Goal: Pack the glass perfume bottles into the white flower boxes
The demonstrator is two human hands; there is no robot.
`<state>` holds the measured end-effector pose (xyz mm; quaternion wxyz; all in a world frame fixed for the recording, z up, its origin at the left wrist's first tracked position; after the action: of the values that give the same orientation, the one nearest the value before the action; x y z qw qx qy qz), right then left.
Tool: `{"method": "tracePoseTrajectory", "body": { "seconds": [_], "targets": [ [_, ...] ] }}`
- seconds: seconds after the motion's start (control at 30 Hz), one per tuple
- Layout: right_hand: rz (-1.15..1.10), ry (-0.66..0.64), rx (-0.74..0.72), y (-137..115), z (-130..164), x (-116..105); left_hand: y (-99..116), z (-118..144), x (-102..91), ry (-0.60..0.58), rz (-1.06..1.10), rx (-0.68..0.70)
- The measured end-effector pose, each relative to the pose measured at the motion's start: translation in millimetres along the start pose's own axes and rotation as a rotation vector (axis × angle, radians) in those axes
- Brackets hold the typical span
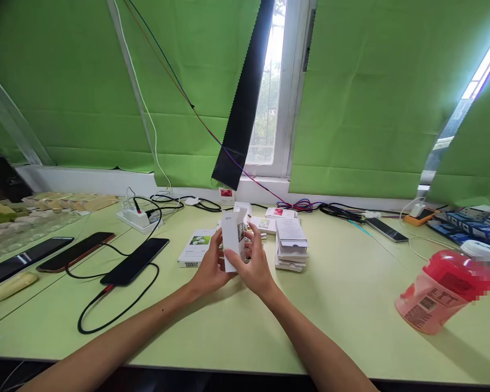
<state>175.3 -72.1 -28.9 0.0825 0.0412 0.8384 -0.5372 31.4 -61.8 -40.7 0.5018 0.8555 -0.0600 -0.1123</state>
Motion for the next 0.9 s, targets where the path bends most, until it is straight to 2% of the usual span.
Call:
{"method": "tracePoseTrajectory", "body": {
  "seconds": [0.33, 0.53, 0.73, 0.9],
  "targets": [
    [0.170, 0.089, -0.087, -3.8, 2.8, -0.7, 5.3, 1.6, 3.1, -0.008, 0.066, 0.079],
    [0.237, 0.105, -0.141, -11.2, 2.8, -2.8, 7.5, 2.5, 4.0, -0.022, 0.090, 0.058],
    [0.340, 0.142, -0.232, -16.6, -0.2, -7.2, 10.5, 3.1, 5.4, -0.021, 0.008, 0.056],
    [0.454, 0.163, -0.264, -31.2, -8.3, -17.1, 10.7, 4.5, 5.4, -0.047, -0.032, 0.058]
  ]
}}
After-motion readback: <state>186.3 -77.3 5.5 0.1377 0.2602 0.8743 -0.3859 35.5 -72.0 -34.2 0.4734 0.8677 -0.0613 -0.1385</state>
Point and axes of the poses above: each hand's wrist, its own z-axis away from the middle knuckle, its own x-axis out of the palm, y = z × x, the point moved 3 cm from there along -z, towards the middle knuckle, and after that the axes turned 13 degrees about z, right-handed, at the moved point
